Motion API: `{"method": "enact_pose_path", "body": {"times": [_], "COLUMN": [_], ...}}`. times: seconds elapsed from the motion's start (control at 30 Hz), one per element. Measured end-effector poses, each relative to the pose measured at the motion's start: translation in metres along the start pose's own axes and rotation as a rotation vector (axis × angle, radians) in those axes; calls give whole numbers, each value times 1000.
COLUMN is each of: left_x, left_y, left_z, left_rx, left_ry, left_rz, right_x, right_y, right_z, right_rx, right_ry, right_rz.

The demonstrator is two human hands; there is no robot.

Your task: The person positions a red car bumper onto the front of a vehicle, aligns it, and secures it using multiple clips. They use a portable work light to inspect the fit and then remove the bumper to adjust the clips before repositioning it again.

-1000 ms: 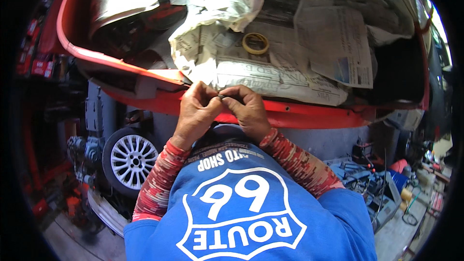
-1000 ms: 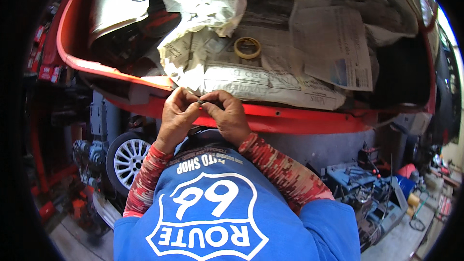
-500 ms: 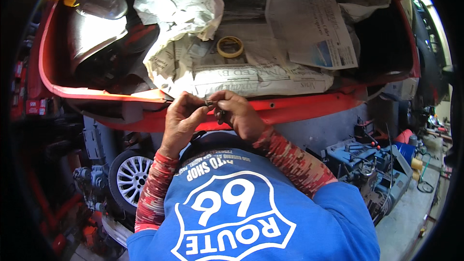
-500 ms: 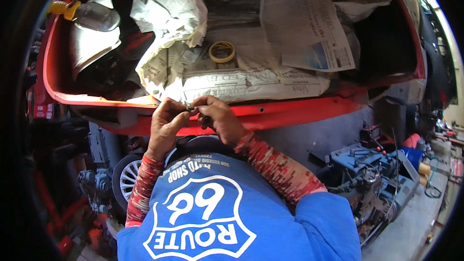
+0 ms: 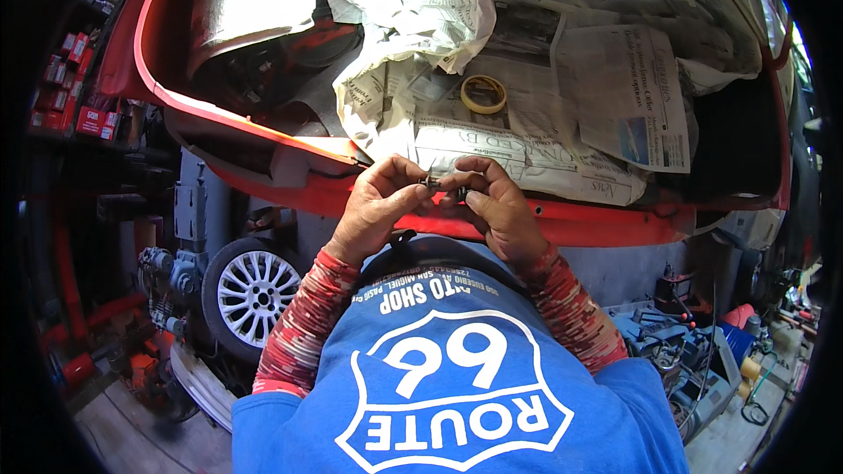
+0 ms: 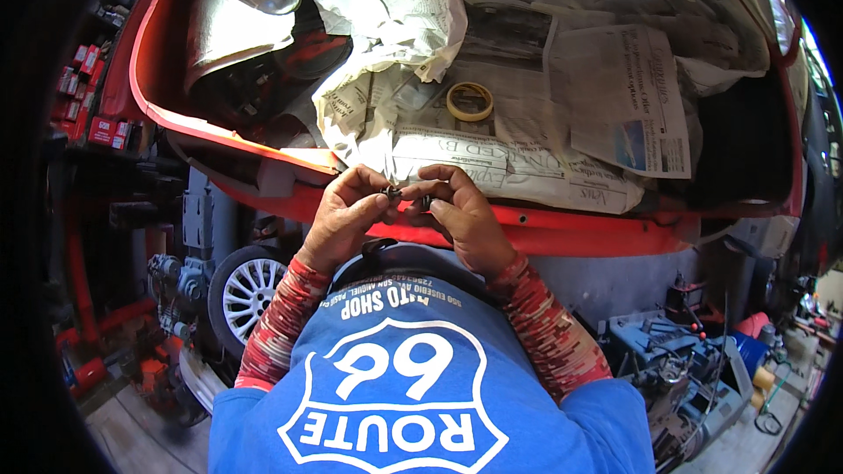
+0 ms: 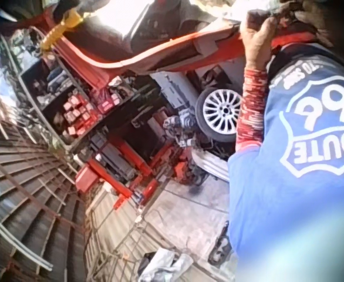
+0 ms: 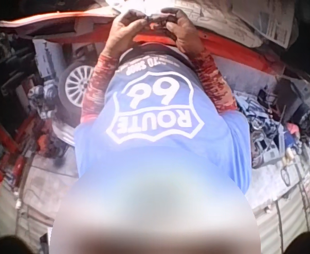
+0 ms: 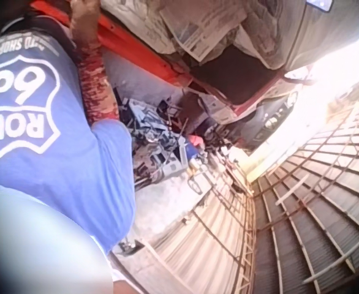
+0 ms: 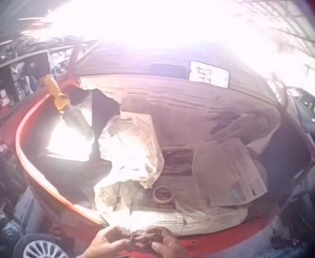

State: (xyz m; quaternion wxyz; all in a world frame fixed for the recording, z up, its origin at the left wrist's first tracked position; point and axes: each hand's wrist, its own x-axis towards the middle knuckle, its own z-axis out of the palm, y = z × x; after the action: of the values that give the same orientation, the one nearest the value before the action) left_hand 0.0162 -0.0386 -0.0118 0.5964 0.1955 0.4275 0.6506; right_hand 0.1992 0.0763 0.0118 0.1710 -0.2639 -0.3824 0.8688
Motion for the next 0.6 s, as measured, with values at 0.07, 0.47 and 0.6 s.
{"method": "enact_pose_path", "body": {"times": [0.07, 0.47, 0.6], "left_x": [-1, 4, 8], "left_y": [0, -10, -13], "left_z": [-3, -2, 6], "left_rx": [-63, -110, 27], "left_ry": [-8, -43, -69], "left_rz": [1, -39, -23], "right_x": [-1, -6, -4], "right_y": [-4, 5, 11], "right_z": [0, -20, -12], "right_rx": [-106, -403, -468], "right_ry": [31, 57, 71], "right_rz": [20, 0, -141]}}
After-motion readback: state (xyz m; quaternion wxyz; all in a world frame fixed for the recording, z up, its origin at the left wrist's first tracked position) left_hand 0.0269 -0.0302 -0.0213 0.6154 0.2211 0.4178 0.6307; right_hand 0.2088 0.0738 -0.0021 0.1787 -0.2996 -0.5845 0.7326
